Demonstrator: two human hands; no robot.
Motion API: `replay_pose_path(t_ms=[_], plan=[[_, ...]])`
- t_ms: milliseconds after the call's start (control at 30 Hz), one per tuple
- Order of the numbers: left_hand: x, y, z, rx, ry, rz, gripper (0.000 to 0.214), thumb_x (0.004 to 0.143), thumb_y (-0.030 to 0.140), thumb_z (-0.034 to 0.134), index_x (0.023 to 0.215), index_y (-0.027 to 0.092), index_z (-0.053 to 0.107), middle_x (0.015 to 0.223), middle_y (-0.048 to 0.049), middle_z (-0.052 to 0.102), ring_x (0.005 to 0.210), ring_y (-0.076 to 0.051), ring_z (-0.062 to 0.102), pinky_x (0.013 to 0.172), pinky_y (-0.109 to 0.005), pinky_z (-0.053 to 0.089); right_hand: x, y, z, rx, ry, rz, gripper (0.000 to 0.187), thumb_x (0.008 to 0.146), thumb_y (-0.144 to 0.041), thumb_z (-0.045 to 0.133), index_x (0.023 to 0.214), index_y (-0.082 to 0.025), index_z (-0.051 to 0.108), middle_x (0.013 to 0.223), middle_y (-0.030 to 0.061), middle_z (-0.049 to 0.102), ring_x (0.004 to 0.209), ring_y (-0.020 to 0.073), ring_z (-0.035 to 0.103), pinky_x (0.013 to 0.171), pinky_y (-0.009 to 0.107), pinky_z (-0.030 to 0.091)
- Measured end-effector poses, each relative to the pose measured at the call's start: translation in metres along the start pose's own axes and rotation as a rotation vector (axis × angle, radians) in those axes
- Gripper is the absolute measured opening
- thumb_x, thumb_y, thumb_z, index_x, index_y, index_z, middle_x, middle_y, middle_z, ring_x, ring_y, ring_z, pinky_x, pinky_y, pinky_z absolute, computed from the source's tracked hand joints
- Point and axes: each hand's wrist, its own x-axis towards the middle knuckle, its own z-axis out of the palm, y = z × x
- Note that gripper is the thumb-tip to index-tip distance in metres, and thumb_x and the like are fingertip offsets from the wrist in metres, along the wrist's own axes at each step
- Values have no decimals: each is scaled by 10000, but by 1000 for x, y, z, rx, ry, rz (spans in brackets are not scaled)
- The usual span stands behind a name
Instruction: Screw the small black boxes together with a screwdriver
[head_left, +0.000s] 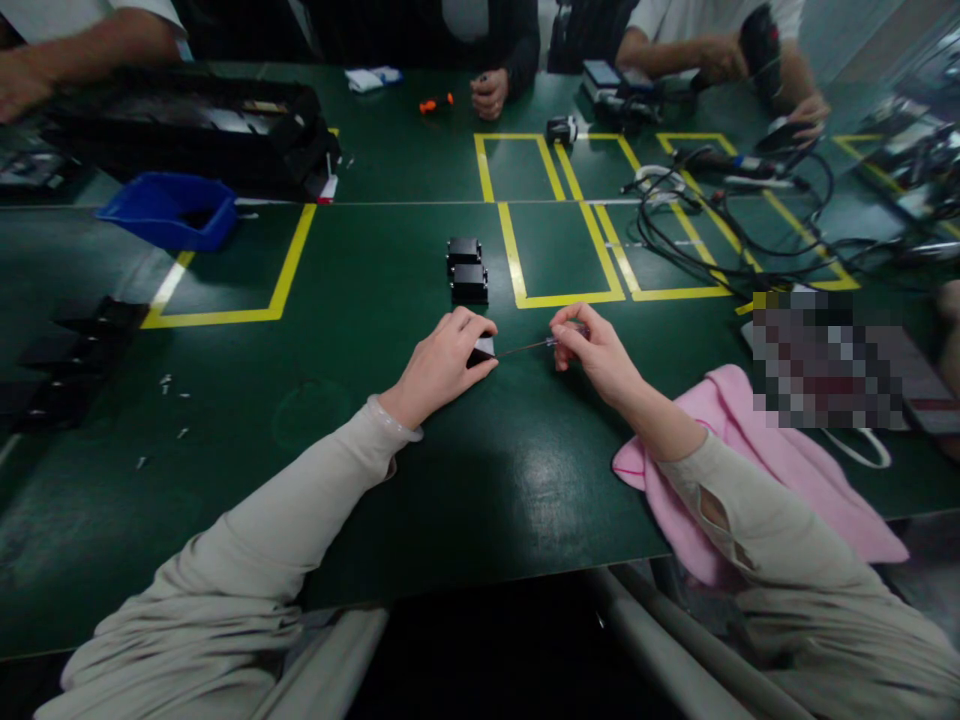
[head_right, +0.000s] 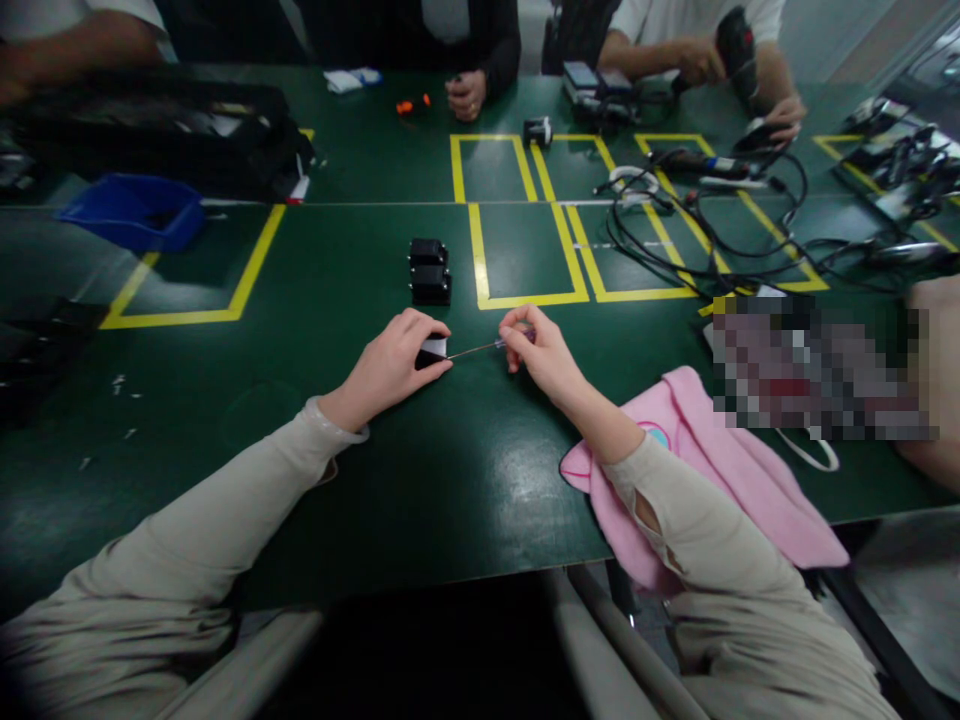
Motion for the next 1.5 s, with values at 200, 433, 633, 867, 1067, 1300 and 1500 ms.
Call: replay_pose_path(t_ms=[200, 433, 633, 867, 1067, 1300, 1500], plan=[[-1, 0, 0, -5, 0, 4, 339, 923, 248, 698, 1216, 186, 540, 1207, -86, 592, 1090, -245, 589, 861, -371, 554, 0, 2, -1, -4, -20, -12, 239, 915, -396, 699, 928, -230, 527, 512, -106, 521, 455, 90, 491, 508, 244, 426], [0, -1, 0, -5, 1, 3, 339, 921, 250, 702, 1212, 189, 541, 1202, -84, 594, 1089, -245, 589, 865, -375, 555, 0, 2, -1, -8, -7, 2, 247, 930, -417, 681, 905, -230, 521, 518, -102, 520, 454, 85, 489, 499, 241, 422], [0, 0, -1, 0, -2, -2, 335, 925, 251, 697, 1214, 190, 539, 1203, -83, 594, 1092, -245, 589, 865, -376, 556, 0, 1, 1, -10, 16, -13, 273, 865, -375, 763, 852, -222, 537, 544, -88, 562, 466, 76, 517, 500, 231, 432], [0, 1, -1, -10, -4, -4, 336, 923, 254, 698, 1215, 191, 543, 1207, -83, 595, 1102, -249, 590, 874, -383, 559, 0, -1, 2, 2, 77, 26, 334, 774, -429, 837, 808, -199, 598, 592, -33, 661, 474, 89, 579, 472, 228, 470], [0, 2, -2, -16, -5, -8, 332, 923, 253, 699, 1210, 188, 546, 1205, -84, 595, 1097, -248, 596, 870, -376, 561, 0, -5, 3, -61, 34, -34, 351, 870, -506, 731, 767, -197, 599, 538, -28, 638, 457, 90, 564, 477, 230, 475], [0, 1, -2, -10, -11, -9, 323, 930, 260, 685, 1211, 199, 538, 1207, -84, 592, 1099, -247, 594, 879, -385, 560, -1, -5, 1, -83, 16, -44, 222, 876, -375, 734, 945, -187, 636, 585, -48, 641, 484, 90, 576, 499, 227, 485], [0, 2, -2, -14, -5, -10, 315, 929, 253, 669, 1211, 201, 537, 1205, -85, 594, 1102, -252, 594, 877, -388, 561, -1, -6, 1, -77, -18, -22, 334, 936, -503, 655, 863, -177, 664, 559, -23, 632, 462, 96, 571, 470, 236, 464]])
